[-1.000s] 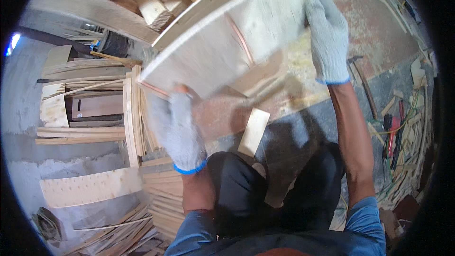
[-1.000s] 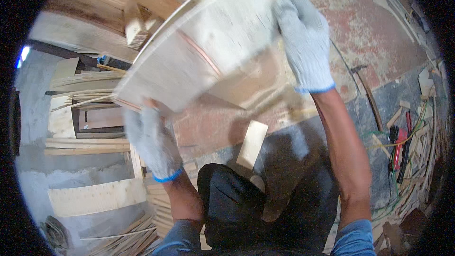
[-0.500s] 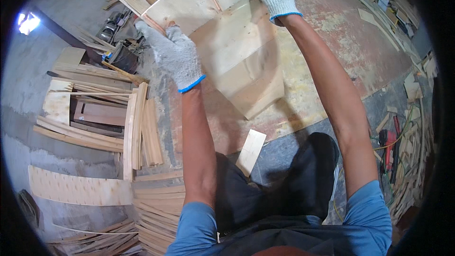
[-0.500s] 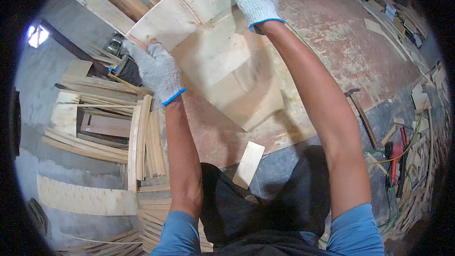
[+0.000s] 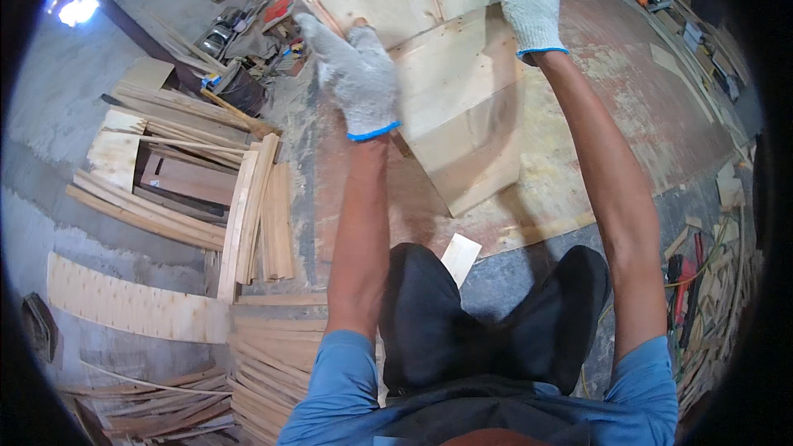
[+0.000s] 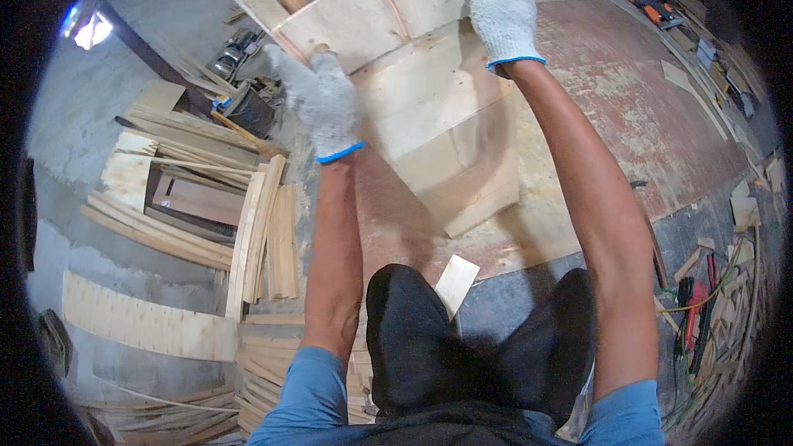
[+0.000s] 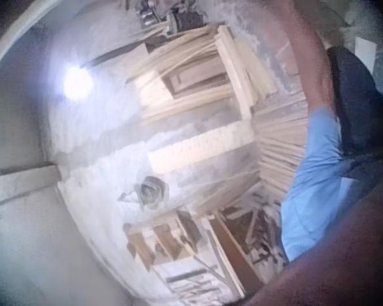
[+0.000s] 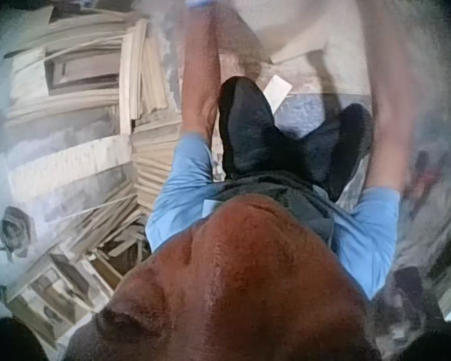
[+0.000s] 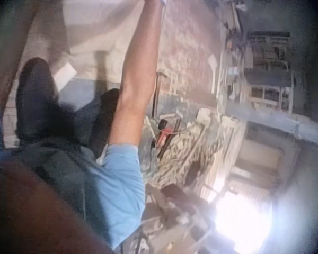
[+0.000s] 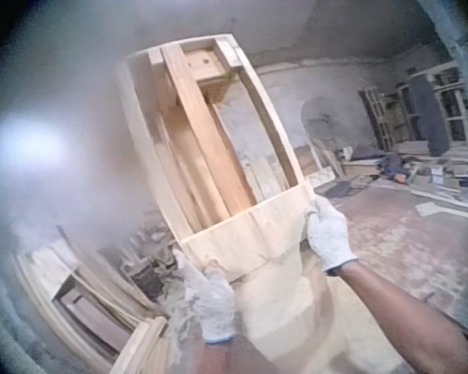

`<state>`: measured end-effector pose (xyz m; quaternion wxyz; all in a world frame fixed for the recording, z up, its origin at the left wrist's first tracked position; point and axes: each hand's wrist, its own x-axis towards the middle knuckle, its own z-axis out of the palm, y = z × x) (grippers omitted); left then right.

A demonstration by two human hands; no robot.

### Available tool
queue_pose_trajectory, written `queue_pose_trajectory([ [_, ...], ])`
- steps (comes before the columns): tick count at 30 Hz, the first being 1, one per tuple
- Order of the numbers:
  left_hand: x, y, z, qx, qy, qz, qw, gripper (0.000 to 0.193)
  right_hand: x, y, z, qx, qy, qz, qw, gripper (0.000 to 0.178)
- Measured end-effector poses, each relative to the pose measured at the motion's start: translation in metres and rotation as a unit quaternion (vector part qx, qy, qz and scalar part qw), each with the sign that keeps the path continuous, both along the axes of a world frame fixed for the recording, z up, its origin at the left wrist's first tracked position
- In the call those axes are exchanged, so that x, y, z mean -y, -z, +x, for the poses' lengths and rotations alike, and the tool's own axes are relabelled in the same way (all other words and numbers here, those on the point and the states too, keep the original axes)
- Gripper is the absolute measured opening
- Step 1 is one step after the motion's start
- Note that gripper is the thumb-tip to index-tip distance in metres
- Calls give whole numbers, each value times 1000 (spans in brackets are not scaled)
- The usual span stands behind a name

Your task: The person assembles a wooden structure by selecting planks, measuring and cutting them, then fastening them with a nail gun and hammer. The person kneels on the floor to attach pieces to the frame and uses a hammer to secure joints.

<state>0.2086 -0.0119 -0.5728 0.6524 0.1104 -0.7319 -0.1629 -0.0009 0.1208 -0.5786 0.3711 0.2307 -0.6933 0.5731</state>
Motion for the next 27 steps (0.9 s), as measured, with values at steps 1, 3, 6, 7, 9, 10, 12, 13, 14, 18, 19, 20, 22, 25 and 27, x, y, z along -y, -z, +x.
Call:
queue_pose_trajectory([
  [1,0,-2,0,-4,8,-6,1000,69,-2,2,1,-3,0,15,1000,32],
  [3,11,4,-5,-36,-5,-54,998,69,1,1,21,-21,-11,-47,999,23],
  [6,13,8,-13,-53,-3,-83,995,68,-7,-3,24,-30,-21,-42,998,23],
  [7,12,10,-14,-54,-1,-85,995,68,-11,-5,23,-30,-24,-23,999,25],
  [9,19,8,-7,-46,32,-57,997,70,-23,-10,18,-34,10,106,994,28],
  [10,22,7,-4,-42,47,-43,997,70,-31,-11,16,-36,27,170,984,30],
  [12,13,13,4,-40,70,-30,996,66,-56,-9,22,-33,-9,148,988,34],
  [13,7,14,13,-39,81,-26,996,64,-67,-9,27,11,-71,126,989,36],
  [14,-3,15,22,-36,44,-71,996,59,-79,-7,30,52,-132,107,984,37],
  [18,-37,32,82,69,-21,-83,994,44,-116,22,51,289,-484,-91,821,38],
  [19,-41,38,92,113,-15,-42,993,42,-123,23,56,300,-505,-89,804,44],
  [20,-44,43,98,117,-1,-44,992,41,-132,28,58,332,-508,-109,787,47],
  [22,-47,51,106,127,26,-50,990,42,-147,36,63,395,-511,-150,749,53],
  [25,-56,58,113,153,71,-30,985,41,-144,44,81,401,-434,-69,804,57],
  [27,-59,57,122,209,137,6,968,41,-142,47,74,365,-426,-47,827,50],
])
